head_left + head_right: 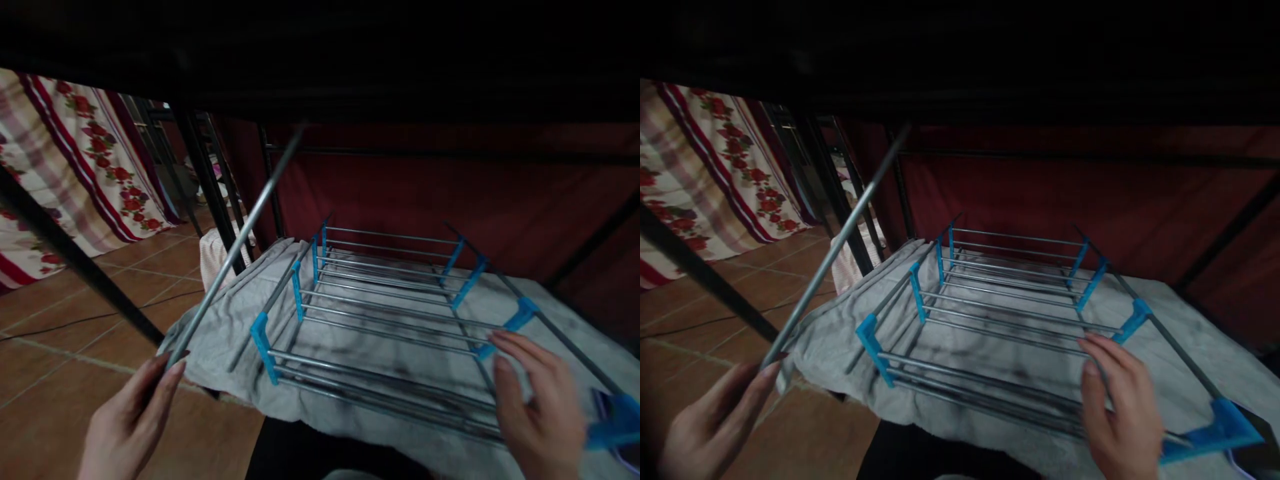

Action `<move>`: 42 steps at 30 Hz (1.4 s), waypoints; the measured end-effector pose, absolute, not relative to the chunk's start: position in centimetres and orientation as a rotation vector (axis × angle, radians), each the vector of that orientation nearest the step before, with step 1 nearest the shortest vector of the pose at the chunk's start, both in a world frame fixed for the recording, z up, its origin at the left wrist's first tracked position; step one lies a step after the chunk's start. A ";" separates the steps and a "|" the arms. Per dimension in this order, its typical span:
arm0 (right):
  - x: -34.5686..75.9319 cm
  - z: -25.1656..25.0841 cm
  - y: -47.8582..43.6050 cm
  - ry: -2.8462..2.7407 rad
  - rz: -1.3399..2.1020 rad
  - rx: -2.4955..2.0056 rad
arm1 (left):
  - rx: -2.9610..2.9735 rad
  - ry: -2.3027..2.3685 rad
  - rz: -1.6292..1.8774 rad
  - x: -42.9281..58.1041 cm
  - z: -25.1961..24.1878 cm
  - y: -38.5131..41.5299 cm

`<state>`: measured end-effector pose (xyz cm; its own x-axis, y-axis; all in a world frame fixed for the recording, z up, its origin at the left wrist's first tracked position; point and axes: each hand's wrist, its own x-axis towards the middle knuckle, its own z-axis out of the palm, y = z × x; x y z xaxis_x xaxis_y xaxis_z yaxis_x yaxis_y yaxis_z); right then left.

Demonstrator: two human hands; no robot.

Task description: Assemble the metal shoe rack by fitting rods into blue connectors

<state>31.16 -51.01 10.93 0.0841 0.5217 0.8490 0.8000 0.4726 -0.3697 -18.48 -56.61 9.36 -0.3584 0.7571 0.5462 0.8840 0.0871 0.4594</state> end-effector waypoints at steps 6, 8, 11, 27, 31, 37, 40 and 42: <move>25.4 10.7 -47.9 -1.435 0.577 -1.173 | -2.127 -1.450 -0.748 -13.6 10.8 -56.0; 24.7 10.6 -47.5 -1.204 0.925 -1.082 | -2.157 -1.313 -0.663 -11.7 11.3 -55.3; 24.9 10.5 -47.1 -0.934 1.300 -0.930 | -2.179 -1.237 -0.579 -9.6 12.2 -54.5; 24.3 13.3 -43.0 -2.274 0.040 -0.955 | -2.196 -1.177 -0.375 -2.1 14.1 -48.9; 21.9 13.2 -41.4 -2.603 -0.034 -0.780 | -2.202 -1.167 -0.398 -2.2 13.2 -48.2; 20.3 13.5 -40.1 -2.719 -0.116 -0.749 | -2.188 -1.169 -0.438 -2.6 12.1 -46.6; 20.9 13.3 -39.8 -2.710 -0.161 -0.791 | -2.219 -1.163 -0.457 -2.1 11.7 -45.4; 21.6 13.0 -39.6 -2.703 -0.181 -0.834 | -2.252 -1.162 -0.464 -1.6 11.4 -44.7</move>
